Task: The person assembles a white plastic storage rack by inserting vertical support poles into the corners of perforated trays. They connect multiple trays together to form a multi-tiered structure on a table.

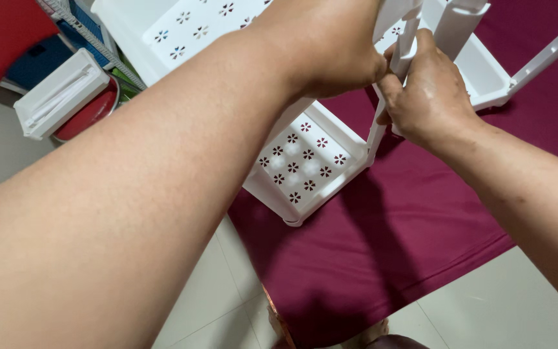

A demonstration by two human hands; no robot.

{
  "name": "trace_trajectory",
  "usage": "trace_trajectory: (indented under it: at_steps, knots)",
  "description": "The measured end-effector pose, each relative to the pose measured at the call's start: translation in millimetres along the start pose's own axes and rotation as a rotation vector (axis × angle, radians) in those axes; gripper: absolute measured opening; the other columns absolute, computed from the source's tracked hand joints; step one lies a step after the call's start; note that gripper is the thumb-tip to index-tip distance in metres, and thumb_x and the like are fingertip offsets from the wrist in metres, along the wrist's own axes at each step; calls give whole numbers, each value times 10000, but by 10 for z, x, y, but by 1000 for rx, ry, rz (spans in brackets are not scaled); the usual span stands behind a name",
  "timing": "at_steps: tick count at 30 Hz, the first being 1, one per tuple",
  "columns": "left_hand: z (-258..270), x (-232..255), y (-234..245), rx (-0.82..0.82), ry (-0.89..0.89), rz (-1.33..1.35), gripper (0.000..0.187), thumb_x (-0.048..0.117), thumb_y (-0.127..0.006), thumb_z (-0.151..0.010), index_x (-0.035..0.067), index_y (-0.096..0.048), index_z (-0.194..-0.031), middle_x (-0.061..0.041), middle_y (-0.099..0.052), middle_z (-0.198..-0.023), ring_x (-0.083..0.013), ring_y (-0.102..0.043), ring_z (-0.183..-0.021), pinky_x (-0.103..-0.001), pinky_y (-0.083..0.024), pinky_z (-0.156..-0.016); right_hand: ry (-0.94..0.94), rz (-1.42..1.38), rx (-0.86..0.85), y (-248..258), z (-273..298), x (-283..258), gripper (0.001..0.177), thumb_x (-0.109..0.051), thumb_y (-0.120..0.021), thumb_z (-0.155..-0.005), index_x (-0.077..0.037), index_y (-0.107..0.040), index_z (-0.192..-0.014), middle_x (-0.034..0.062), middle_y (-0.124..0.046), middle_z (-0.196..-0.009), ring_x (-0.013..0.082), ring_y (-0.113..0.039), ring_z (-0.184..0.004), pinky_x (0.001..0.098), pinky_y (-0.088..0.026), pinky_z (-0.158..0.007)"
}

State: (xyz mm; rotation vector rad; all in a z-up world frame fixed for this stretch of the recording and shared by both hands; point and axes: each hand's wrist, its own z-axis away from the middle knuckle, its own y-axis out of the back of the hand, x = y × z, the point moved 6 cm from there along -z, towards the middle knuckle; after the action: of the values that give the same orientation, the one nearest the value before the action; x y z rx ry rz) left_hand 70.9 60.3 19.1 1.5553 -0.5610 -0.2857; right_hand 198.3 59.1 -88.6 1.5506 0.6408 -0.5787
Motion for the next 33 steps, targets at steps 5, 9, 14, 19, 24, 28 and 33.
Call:
trace_trajectory:
  at_steps: [5,9,14,19,24,28,33]
  knots:
    - [-129,-14,-68,-34,-25,-51,595,443,-960,-735,78,-733,-1147,-164,-761,-992,-299,-773,-910,-421,-611,-790,74,70,55,-126,-148,215,463,-303,-604,-1158,83,-416,-1332,238,-680,-1011,318,-755,-738,466,-637,-701]
    - [-60,-54,-159,105,-256,69,625,280,-967,-706,40,-696,-1216,-194,-760,-1069,-322,-759,-988,-418,-609,-807,349,248,191,-157,-160,129,509,-89,-727,-979,120,-410,-1318,254,-669,-1003,361,-741,-801,490,-633,-745]
    - [-40,-100,-281,63,-156,158,729,295,-998,-676,106,-650,-1287,-139,-756,-1169,-279,-749,-1088,-402,-598,-888,-34,-153,-50,-124,-108,159,413,9,-606,-967,18,-488,-1363,202,-717,-998,308,-791,-758,442,-688,-610]
    - [-121,0,-381,-40,-77,230,845,369,-1047,-578,202,-665,-1312,-39,-779,-1176,-205,-760,-1096,-363,-601,-922,14,-125,-33,-13,-96,102,315,46,-583,-969,44,-551,-1282,235,-753,-962,318,-797,-757,418,-673,-632]
    - [-97,51,-352,-48,-83,191,836,386,-1034,-595,206,-665,-1324,-39,-781,-1177,-200,-762,-1086,-369,-600,-928,-31,-113,-2,6,-49,82,301,3,-618,-989,48,-564,-1282,216,-754,-951,301,-799,-759,400,-680,-636]
    - [-74,96,-196,-42,-21,72,727,422,-979,-671,170,-675,-1281,-93,-766,-1121,-246,-757,-1017,-401,-591,-878,-83,-166,-55,37,-52,25,310,-142,-654,-1027,-10,-595,-1301,155,-761,-957,240,-799,-793,374,-680,-667]
    - [390,-254,168,265,258,161,423,524,-723,-990,116,-759,-1095,-134,-760,-925,-285,-761,-856,-406,-577,-815,-96,-71,-109,107,-91,-4,300,-160,-672,-1030,-23,-647,-1296,178,-781,-962,237,-785,-811,393,-659,-720]
